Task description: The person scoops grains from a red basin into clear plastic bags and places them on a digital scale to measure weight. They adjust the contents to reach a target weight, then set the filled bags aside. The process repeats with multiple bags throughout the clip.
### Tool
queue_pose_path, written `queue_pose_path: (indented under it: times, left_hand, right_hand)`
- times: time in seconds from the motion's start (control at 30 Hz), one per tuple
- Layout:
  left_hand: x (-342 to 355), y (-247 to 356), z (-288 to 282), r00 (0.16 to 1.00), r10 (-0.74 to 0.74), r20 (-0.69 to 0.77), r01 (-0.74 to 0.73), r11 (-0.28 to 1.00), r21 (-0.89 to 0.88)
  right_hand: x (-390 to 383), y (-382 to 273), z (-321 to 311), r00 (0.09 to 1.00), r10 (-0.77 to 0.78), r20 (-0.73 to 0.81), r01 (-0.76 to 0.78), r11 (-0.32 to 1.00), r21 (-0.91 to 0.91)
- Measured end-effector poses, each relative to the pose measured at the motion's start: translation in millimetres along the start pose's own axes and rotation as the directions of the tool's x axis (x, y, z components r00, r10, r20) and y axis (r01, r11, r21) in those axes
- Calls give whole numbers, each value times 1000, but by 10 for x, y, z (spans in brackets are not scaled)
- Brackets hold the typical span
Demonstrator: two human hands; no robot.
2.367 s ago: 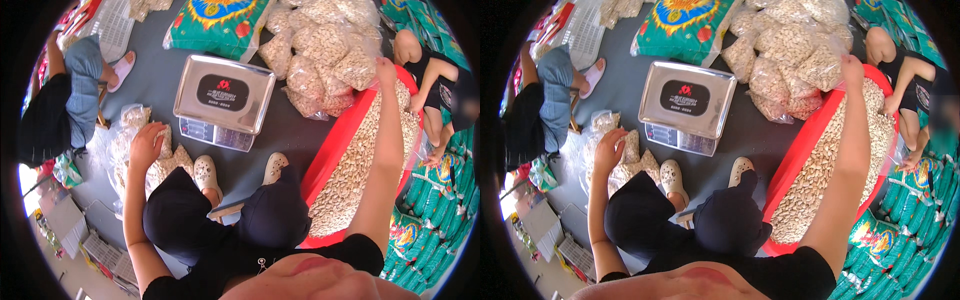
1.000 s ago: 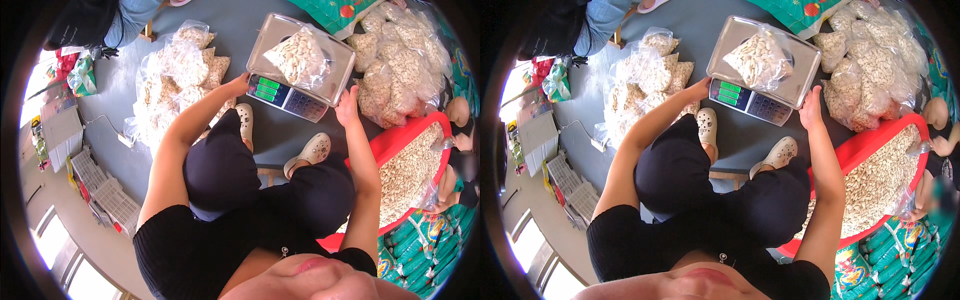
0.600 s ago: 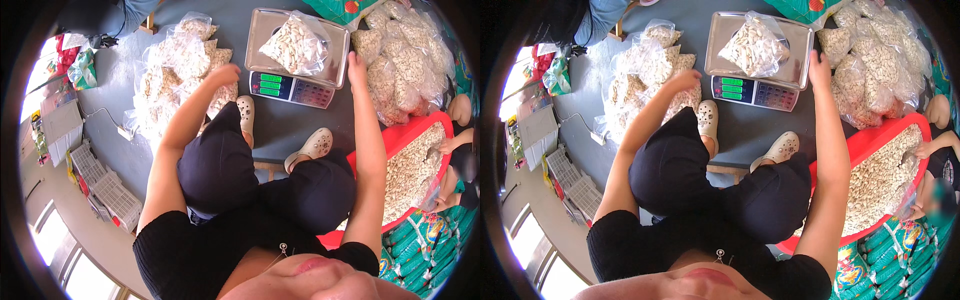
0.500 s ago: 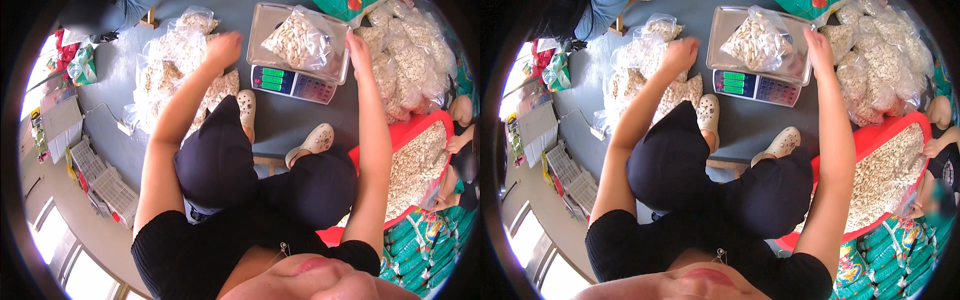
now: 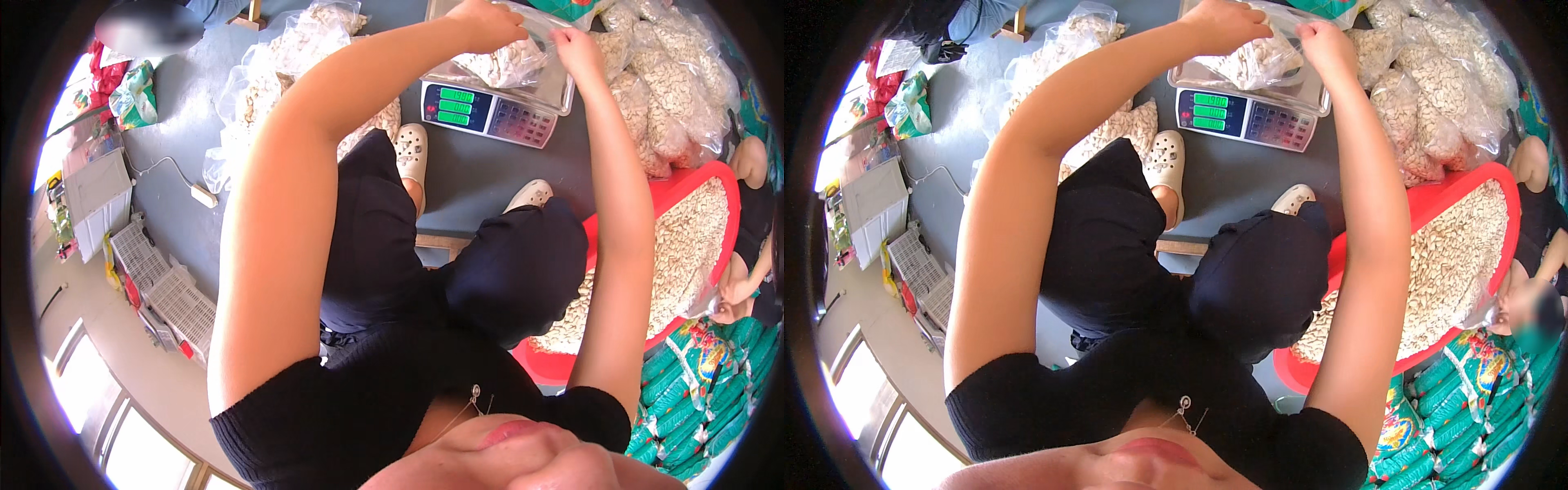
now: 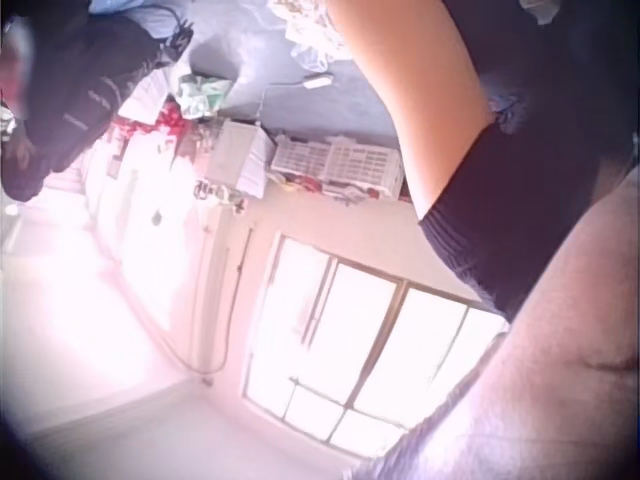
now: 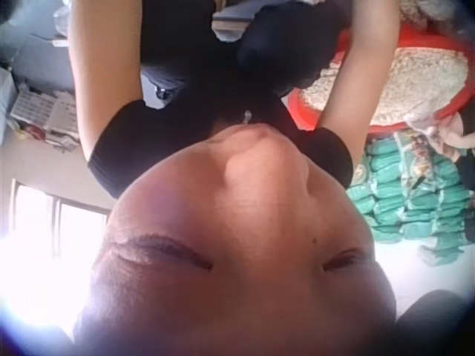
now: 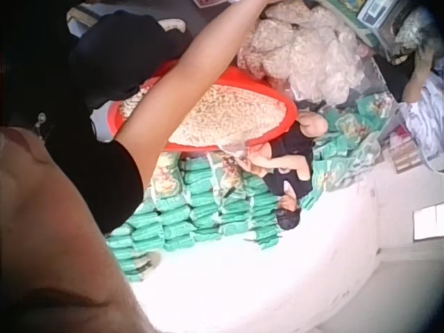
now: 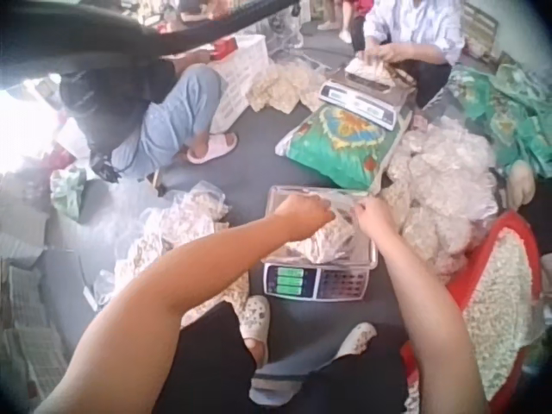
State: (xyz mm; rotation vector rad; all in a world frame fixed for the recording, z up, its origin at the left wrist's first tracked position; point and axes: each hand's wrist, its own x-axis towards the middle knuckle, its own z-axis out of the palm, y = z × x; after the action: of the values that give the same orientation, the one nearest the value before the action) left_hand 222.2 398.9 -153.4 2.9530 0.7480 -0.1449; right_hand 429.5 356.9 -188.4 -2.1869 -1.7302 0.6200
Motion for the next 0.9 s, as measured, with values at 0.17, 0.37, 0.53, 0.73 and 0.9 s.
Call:
queue_pose_path:
  times: [0.17,0.37,0.53,0.73,0.9]
  left_hand:
    - [64,197,-49,983,-83,163,90,995,-35]
    - [-74,-218,-30,866,-240,438,229,970,77]
    - [-679,-472,-319,967,-235,101,217,963,163]
    - [-844,-171,-55,978,-199,64,177,951,254]
    - [-808,-132,-49,994,-99,-46,101,993,55]
  right_hand:
    - [-15,-291,-11,995,30,-97,-35,998,-48]
    - [-77,103,-89,987,28,-156,-36,998,-51]
    - [-253,-84,-470,932,-196,-304,210,978,14]
    - [-689,-164,-350,970,-208,-126,173,955,-241]
    - [-716,-312,-381,960,-196,-199,131,946,-298]
